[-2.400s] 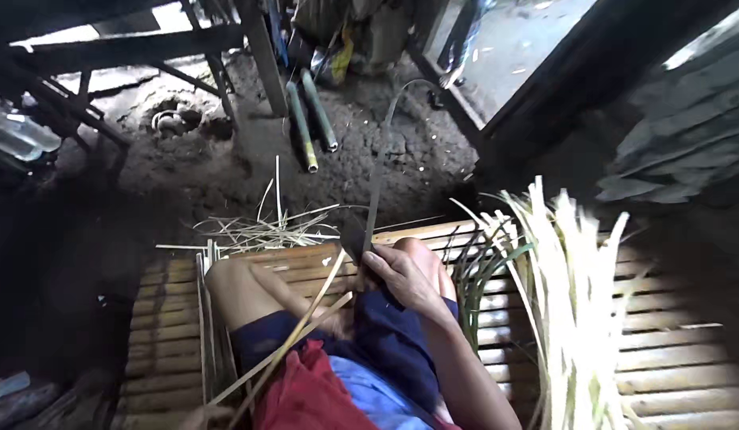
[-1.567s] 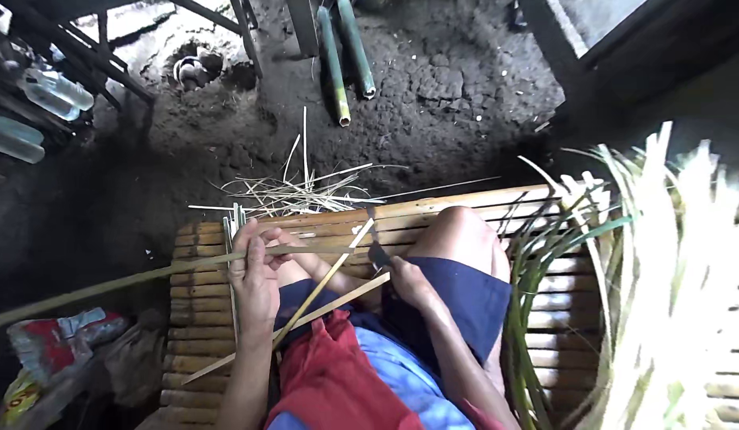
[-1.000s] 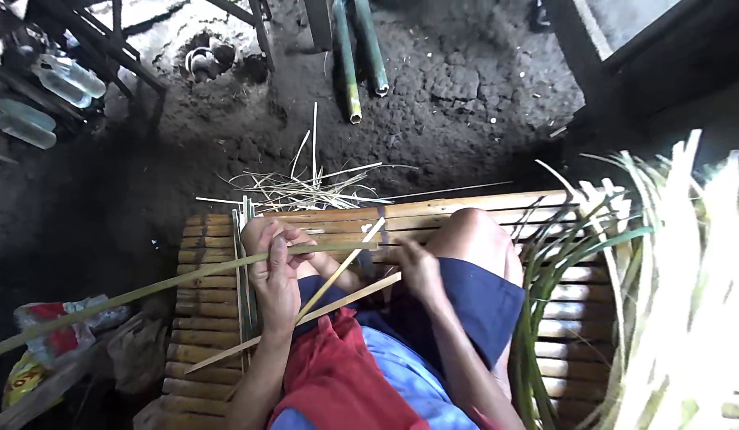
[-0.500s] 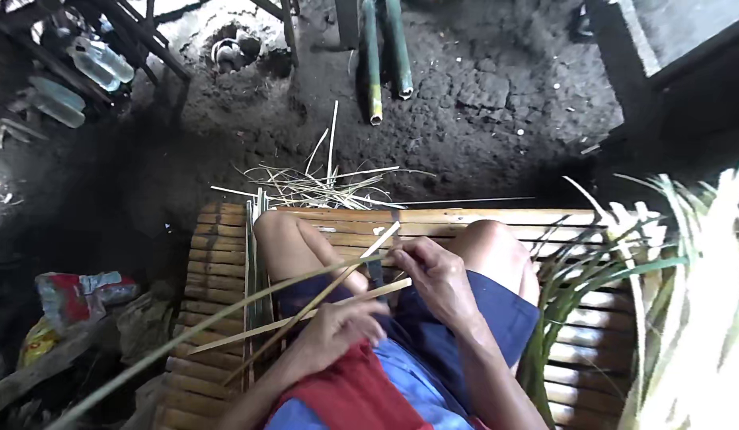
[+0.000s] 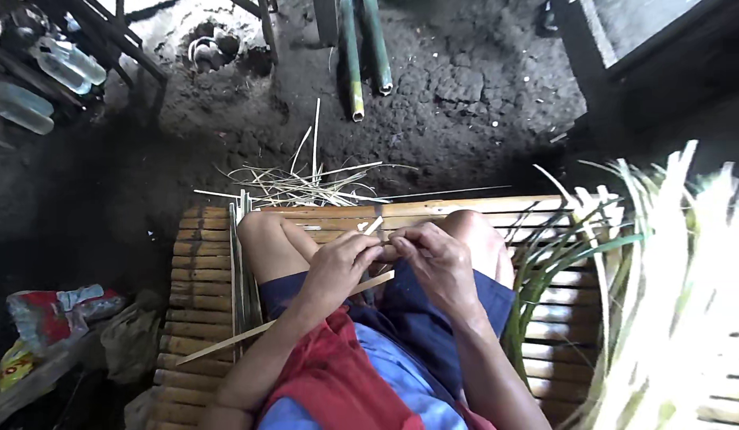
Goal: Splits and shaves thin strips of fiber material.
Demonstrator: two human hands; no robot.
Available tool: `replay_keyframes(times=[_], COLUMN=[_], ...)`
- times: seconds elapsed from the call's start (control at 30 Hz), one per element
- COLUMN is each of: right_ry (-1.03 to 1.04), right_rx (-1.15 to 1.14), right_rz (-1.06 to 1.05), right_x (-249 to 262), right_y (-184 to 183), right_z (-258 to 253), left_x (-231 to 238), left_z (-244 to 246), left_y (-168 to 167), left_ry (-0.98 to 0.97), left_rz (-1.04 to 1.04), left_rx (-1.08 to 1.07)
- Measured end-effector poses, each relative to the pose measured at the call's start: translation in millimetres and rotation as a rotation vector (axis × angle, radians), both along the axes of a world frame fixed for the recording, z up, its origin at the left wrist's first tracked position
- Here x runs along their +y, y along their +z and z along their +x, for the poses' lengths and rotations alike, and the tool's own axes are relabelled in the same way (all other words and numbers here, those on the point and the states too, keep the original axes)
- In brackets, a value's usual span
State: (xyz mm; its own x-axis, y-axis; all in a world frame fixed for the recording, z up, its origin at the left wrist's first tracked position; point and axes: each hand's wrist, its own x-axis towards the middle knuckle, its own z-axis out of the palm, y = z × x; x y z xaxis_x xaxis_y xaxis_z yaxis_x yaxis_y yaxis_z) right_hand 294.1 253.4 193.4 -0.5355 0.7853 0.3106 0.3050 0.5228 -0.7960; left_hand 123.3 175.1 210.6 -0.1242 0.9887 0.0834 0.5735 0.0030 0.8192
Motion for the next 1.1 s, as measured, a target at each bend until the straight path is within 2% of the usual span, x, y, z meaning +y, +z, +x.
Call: replay_keyframes(times=[0.23,0.37,0.43,0.57,0.67,0.73,0.87,1.0,1.1], right_ry=[0.014,-0.062,-0.164,-0.360,-0.266,-0.163,0.009,0.269,0.258], right_rx=[-0.143,-0.136,-0.111,-0.042,-0.049,0.004,0.226,0.450,0.549], right_rz=[0.185,0.278,0.356,0.375,0.281,0.136,-0.444,-1.059,-1.310], right_x=[9,8,1,-27,-52,-49,-29,-23,-24], right_y=[-3,-9,-16,-28,-32,-30,-18,-12,-7], right_z=[-2,-11,-21,-45,-57,-51,-25,-18,-19], left_x=[5,2,-1,-4,-5,-8,-18,-26,-28], left_z=[0,6,14,18,12,5,-6,-1,-3], left_y=[-1,6,6,-1,-8,-11,-19,-33,-38], left_ry=[0.027,0.029,0.074,0.183,0.230,0.242,0.210,0.161,0.170], left_rz=[-0.058,-0.239,-0.250,-0.076,0.028,0.032,0.115,0.263,0.326], left_rx=[-0.004,-0.302,-0.427,-0.324,-0.224,-0.212,-0.141,0.003,0.097])
